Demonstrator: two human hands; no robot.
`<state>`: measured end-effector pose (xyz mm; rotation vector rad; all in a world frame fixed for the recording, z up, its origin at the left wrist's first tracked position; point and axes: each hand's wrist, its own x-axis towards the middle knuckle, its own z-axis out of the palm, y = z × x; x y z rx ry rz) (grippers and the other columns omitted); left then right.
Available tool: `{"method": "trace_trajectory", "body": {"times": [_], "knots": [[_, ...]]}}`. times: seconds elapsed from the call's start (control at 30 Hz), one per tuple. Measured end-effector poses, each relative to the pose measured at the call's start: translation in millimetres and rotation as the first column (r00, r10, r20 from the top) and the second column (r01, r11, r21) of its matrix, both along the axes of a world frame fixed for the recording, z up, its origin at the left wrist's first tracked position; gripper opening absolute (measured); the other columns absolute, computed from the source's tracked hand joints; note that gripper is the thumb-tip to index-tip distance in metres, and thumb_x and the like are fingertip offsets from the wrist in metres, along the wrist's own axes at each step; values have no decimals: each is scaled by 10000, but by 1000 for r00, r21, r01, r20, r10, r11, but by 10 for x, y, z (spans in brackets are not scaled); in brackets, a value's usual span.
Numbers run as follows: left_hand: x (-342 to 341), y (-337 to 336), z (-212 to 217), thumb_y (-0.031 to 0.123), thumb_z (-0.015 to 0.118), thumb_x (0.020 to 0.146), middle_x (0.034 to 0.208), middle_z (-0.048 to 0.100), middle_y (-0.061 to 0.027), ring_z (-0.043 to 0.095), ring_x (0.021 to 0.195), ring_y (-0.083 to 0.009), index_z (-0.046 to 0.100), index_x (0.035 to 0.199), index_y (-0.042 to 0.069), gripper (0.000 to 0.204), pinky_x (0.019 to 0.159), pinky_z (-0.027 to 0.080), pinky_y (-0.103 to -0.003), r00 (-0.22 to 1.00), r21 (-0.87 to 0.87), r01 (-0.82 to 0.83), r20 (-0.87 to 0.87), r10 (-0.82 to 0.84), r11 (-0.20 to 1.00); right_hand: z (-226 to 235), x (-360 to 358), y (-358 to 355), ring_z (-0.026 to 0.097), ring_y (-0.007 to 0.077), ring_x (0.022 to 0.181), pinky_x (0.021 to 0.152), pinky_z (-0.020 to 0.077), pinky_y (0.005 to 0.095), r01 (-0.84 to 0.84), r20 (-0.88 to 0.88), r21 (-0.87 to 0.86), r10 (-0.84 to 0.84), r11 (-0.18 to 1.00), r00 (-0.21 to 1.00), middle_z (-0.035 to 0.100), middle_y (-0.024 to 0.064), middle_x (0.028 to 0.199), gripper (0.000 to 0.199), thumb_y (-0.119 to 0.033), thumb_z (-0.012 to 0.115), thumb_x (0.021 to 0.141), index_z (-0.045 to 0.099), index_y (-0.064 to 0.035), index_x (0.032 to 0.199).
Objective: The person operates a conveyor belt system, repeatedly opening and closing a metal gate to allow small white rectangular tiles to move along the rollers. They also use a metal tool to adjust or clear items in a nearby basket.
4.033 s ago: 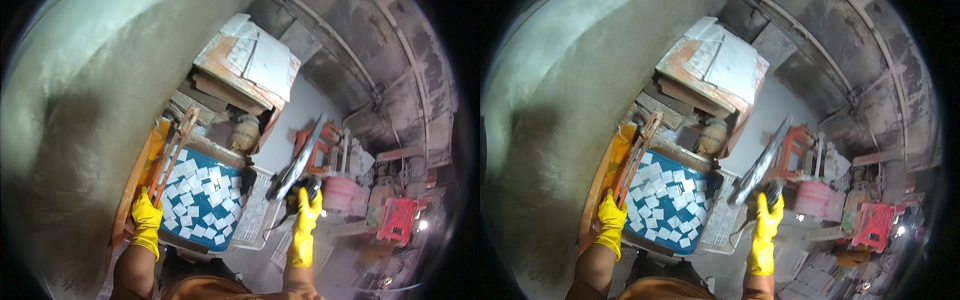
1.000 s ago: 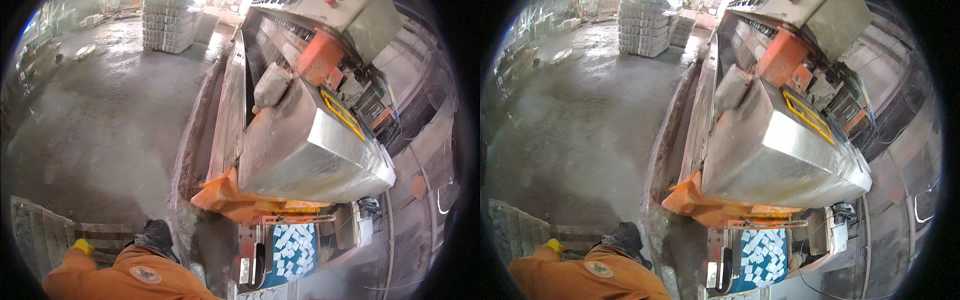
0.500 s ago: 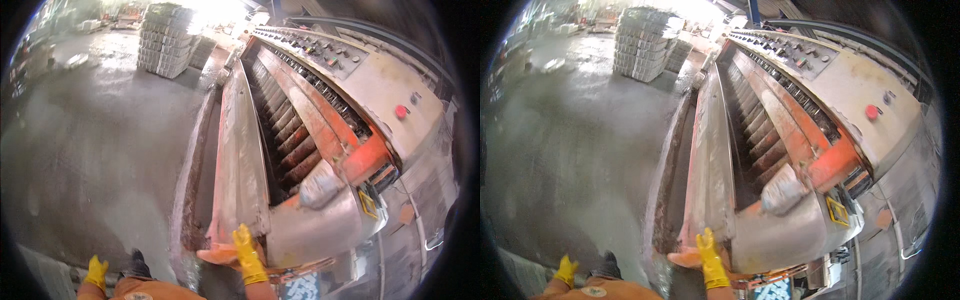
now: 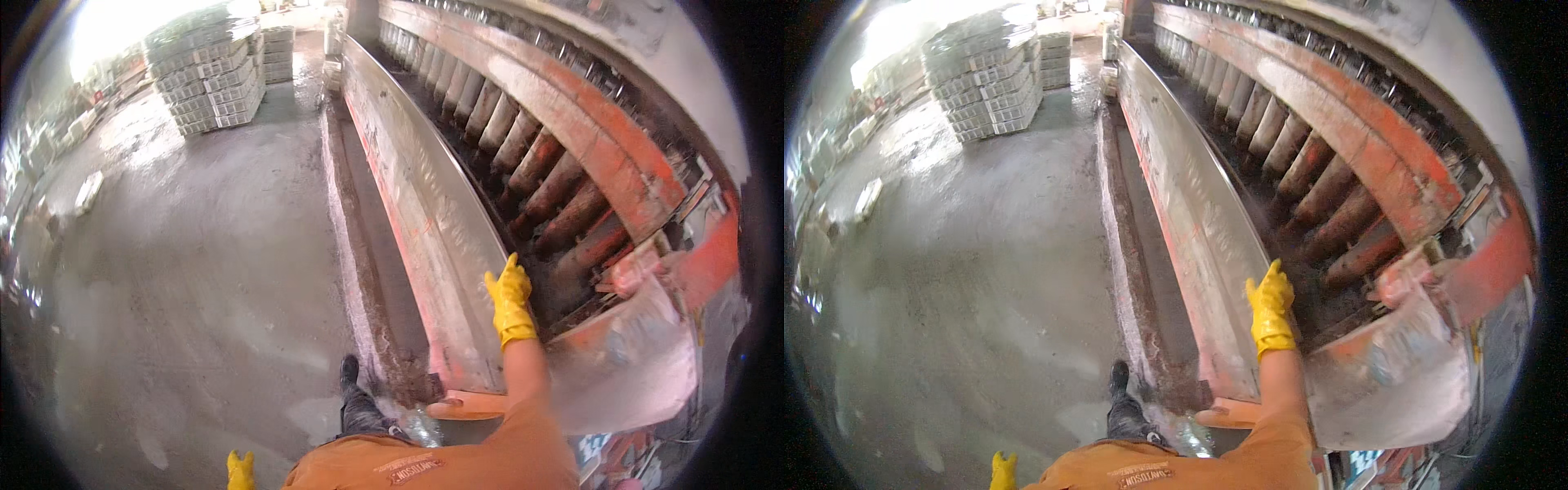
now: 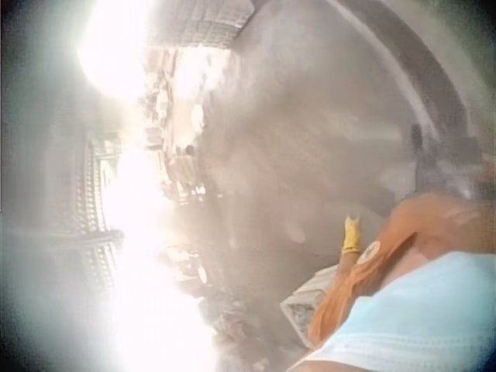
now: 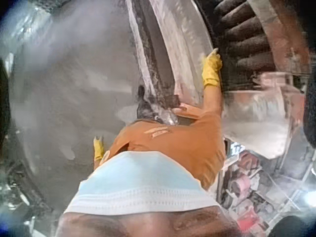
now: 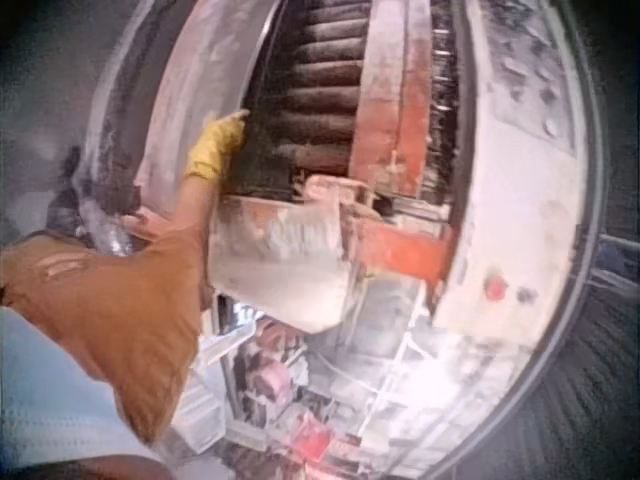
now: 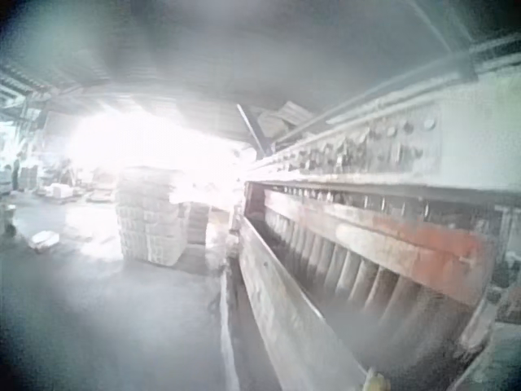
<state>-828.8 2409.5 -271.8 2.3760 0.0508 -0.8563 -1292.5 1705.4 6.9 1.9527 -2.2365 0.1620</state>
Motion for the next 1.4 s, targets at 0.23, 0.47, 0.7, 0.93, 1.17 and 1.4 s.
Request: {"method": "trace_trajectory", "body": {"times": [0.23, 0.47, 0.7, 0.93, 1.17, 1.4], "knots": [[995, -1769, 221, 398, 849, 805, 1402, 574, -260, 589, 1285, -346, 512, 1452, 6, 828, 1028, 512, -472, 922, 163, 381, 11, -388, 910, -128, 1111, -1691, 713, 347, 1047, 846, 590, 479, -4, -39, 33, 5, 999, 999, 683, 167, 1212, 937, -546, 766, 841, 386, -56, 1543], [1671, -3461, 351, 424, 856, 788, 1338, 625, -252, 626, 1220, -358, 564, 1397, 10, 793, 982, 532, -468, 927, 63, 370, 34, -373, 927, -275, 1902, -3394, 730, 327, 944, 775, 583, 495, 3, -22, -51, -4, 999, 1000, 702, 168, 1101, 922, -597, 732, 824, 436, -39, 1496], [2489, -4680, 50, 416, 825, 813, 1300, 650, -254, 631, 1213, -389, 575, 1393, -6, 760, 1026, 508, -471, 848, 220, 529, -176, -500, 820, -383, 2542, -4239, 724, 317, 764, 650, 571, 473, 11, -33, -290, -22, 957, 999, 726, 117, 860, 637, -583, 679, 877, 648, -85, 1274], [4075, -6140, -81, 420, 803, 811, 1273, 666, -269, 636, 1213, -391, 607, 1353, -27, 730, 1015, 510, -469, 791, 272, 611, -224, -569, 743, -573, 2376, -4329, 709, 364, 753, 669, 553, 488, 108, 26, -463, -108, 880, 994, 749, 133, 867, 462, -554, 561, 988, 763, -141, 1027], [5780, -9015, 61, 423, 781, 810, 1245, 682, -285, 640, 1214, -394, 638, 1314, -48, 704, 1004, 513, -468, 741, 146, 663, 6, -671, 734, -506, 2546, -4427, 707, 394, 824, 740, 542, 506, 378, 95, -422, -374, 824, 923, 753, 158, 913, 490, -507, 505, 1045, 767, -102, 957], [6086, -11856, 479, 369, 775, 898, 1321, 655, -242, 641, 1222, -325, 567, 1404, -29, 676, 1044, 502, -419, 703, -303, 691, 74, -707, 656, -918, 2951, -5048, 691, 402, 973, 924, 532, 496, 518, -5, -695, -724, 499, 690, 763, 155, 1037, 305, -334, 585, 1037, 770, -91, 1047]]}}
